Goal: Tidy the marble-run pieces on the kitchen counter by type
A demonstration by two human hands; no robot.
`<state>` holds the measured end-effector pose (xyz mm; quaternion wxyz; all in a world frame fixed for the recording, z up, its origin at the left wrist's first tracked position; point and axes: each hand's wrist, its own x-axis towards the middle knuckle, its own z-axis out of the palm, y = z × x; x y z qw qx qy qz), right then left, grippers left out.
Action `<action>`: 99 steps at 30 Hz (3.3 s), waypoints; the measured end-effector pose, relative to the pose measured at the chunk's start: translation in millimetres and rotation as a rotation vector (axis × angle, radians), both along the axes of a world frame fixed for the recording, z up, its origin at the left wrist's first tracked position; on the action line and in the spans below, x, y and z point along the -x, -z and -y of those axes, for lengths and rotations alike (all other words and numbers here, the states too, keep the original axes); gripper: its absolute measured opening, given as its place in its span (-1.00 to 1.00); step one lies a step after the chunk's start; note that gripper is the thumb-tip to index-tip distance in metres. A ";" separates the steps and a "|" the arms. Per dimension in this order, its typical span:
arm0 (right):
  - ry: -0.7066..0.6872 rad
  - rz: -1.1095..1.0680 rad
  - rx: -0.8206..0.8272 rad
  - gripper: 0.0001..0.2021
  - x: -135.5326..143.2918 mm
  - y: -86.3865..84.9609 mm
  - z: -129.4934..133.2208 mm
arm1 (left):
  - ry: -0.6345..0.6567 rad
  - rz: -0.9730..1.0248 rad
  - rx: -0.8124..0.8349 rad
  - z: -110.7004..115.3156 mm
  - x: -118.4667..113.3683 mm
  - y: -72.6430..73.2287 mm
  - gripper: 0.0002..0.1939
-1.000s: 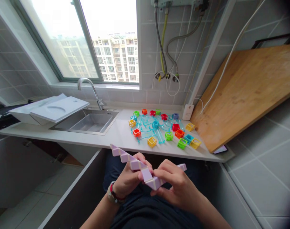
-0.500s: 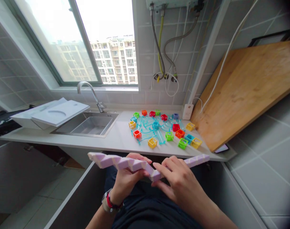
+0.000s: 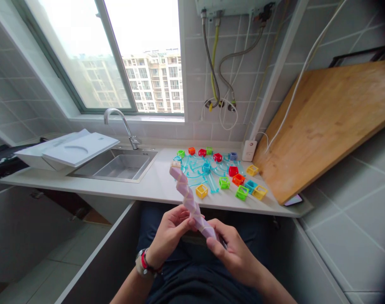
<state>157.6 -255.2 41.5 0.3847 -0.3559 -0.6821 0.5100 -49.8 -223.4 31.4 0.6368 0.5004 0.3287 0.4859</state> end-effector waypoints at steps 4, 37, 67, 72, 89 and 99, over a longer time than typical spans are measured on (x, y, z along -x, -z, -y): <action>-0.179 -0.188 0.283 -0.46 3.2 8.6 -2.6 | 0.102 -0.006 0.010 0.3 -1.3 -3.7 -0.66; 0.403 0.679 -0.502 -0.74 9.0 36.3 -26.5 | 0.010 -0.166 -0.011 -12.8 -17.0 31.9 -0.52; 0.275 -0.581 0.450 -0.68 23.1 36.3 -33.1 | -0.198 -0.502 -0.517 7.1 -16.6 5.8 -0.75; 0.381 -0.502 0.247 -0.71 32.8 39.0 -30.8 | -0.212 -0.432 -0.414 5.5 -23.9 10.6 -0.65; 0.378 -0.239 -0.068 -0.80 20.3 30.8 -48.2 | 0.026 0.006 -0.054 -2.7 -24.3 17.2 -0.58; 0.333 -0.345 0.121 -0.71 10.2 33.0 -45.1 | 0.052 -0.048 -0.073 1.0 -23.5 8.8 -0.55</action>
